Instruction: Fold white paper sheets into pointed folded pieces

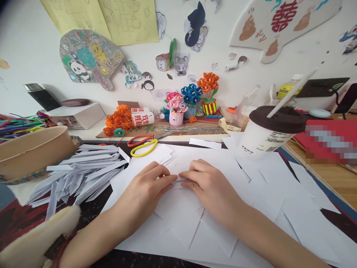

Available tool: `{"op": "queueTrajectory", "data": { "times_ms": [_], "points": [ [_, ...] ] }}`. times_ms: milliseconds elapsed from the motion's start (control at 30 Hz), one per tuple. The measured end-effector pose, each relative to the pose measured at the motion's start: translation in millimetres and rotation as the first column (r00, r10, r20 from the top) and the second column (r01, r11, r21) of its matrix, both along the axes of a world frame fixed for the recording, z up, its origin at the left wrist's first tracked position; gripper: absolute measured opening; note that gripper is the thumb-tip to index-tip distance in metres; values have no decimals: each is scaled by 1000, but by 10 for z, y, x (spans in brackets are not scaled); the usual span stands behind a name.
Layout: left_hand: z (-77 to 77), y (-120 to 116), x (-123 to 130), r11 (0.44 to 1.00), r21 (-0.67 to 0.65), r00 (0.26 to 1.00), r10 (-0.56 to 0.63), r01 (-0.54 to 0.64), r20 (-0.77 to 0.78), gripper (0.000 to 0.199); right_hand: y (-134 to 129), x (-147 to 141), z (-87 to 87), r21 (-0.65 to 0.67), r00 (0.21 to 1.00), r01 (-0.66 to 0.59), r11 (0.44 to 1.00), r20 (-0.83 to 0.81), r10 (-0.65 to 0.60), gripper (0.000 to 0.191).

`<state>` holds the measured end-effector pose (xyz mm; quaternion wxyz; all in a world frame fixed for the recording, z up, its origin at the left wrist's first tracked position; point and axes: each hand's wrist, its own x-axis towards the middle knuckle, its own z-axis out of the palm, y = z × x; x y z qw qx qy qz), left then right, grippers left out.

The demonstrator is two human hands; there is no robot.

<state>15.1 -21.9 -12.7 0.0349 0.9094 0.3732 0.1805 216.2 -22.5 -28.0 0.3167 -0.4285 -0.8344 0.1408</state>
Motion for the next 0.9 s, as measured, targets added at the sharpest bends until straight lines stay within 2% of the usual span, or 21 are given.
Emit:
{"op": "queueTrajectory", "data": {
  "times_ms": [100, 300, 533, 900],
  "points": [
    [5, 7, -10, 1000, 1, 1000, -13, 13, 5, 22, 3, -4, -8, 13, 1000, 0, 1000, -1, 0, 22],
    [20, 11, -12, 999, 27, 999, -45, 45, 1, 23, -6, -1, -5, 118, 998, -27, 993, 54, 20, 16],
    [42, 8, -7, 999, 24, 998, -46, 48, -50, 21, -19, -12, 2, 204, 991, -78, 976, 119, 54, 23],
    [103, -20, 19, 997, 61, 987, -34, 44, -160, 17, -27, -30, -15, 227, 991, -102, 968, 113, 77, 24]
  ]
}}
